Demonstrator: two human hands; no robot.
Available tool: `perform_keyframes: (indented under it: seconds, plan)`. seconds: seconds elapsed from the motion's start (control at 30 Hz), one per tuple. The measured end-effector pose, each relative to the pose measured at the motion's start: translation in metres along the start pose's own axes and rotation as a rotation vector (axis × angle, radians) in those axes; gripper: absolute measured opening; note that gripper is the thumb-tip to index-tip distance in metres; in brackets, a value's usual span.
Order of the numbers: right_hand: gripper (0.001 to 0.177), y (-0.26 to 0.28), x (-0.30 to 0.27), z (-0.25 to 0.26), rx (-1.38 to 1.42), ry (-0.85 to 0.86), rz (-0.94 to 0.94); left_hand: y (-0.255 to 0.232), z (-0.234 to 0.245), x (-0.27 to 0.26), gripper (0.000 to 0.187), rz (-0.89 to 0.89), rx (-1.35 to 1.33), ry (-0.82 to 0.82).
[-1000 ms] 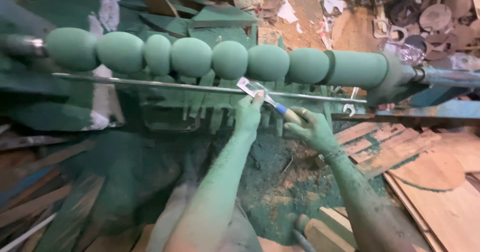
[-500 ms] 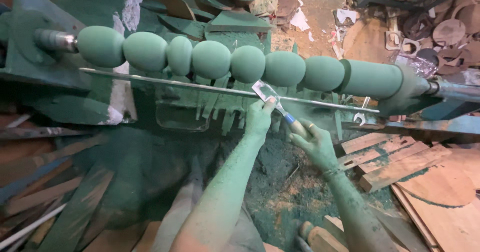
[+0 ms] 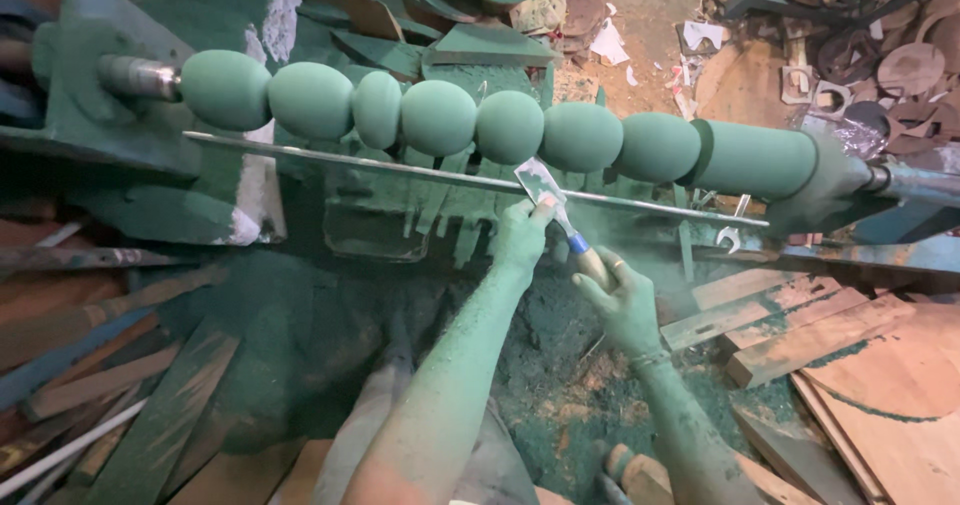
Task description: The person uses a chisel to shape a rotating green wooden spindle mounted on a lathe. They smooth the surface of the spherical segments and the connecting rod, generating green dust. The person switches between a chisel and a scraper tool to refine the shape of the wooden object.
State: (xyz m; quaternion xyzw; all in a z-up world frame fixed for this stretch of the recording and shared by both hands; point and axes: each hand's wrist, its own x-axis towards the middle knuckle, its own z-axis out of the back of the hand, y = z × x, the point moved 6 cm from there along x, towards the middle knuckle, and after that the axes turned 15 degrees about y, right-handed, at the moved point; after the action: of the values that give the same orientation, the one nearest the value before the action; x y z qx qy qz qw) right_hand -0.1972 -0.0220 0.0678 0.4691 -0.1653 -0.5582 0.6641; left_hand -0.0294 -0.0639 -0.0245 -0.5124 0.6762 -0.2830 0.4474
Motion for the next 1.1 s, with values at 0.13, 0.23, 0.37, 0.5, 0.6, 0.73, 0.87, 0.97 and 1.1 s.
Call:
perform_keyframes:
  seconds: [0.13,0.23,0.37,0.5,0.6,0.73,0.87,0.97,1.1]
  plan:
    - [0.056,-0.005,-0.006,-0.010,0.112,0.006,-0.100,-0.007,0.003,-0.003,0.031,-0.058,0.145,-0.038]
    - [0.054,0.002,-0.007,-0.014,0.044,-0.039,-0.009,0.002,0.005,-0.002,0.032,0.056,0.032,-0.005]
    - [0.052,0.002,-0.012,-0.021,-0.008,-0.080,-0.008,-0.001,0.009,-0.005,0.032,0.005,0.153,-0.045]
    - [0.053,-0.001,-0.013,-0.028,-0.015,-0.098,-0.047,-0.008,0.010,-0.005,0.031,-0.066,0.082,-0.012]
    - [0.053,-0.003,-0.014,-0.032,-0.013,-0.117,-0.048,-0.008,0.011,-0.009,0.031,0.011,0.070,-0.022]
    - [0.053,-0.005,-0.018,-0.040,0.021,-0.127,-0.084,-0.014,0.011,-0.012,0.031,-0.014,0.068,-0.004]
    - [0.052,-0.001,-0.019,-0.046,0.056,-0.155,-0.010,-0.006,0.016,-0.012,0.030,0.085,0.039,-0.035]
    - [0.051,-0.001,-0.022,-0.051,0.071,-0.166,-0.048,-0.009,0.019,-0.012,0.030,-0.017,0.091,-0.023]
    - [0.050,0.006,-0.023,-0.058,0.063,-0.189,-0.046,-0.008,0.023,-0.011,0.030,0.011,0.083,-0.011]
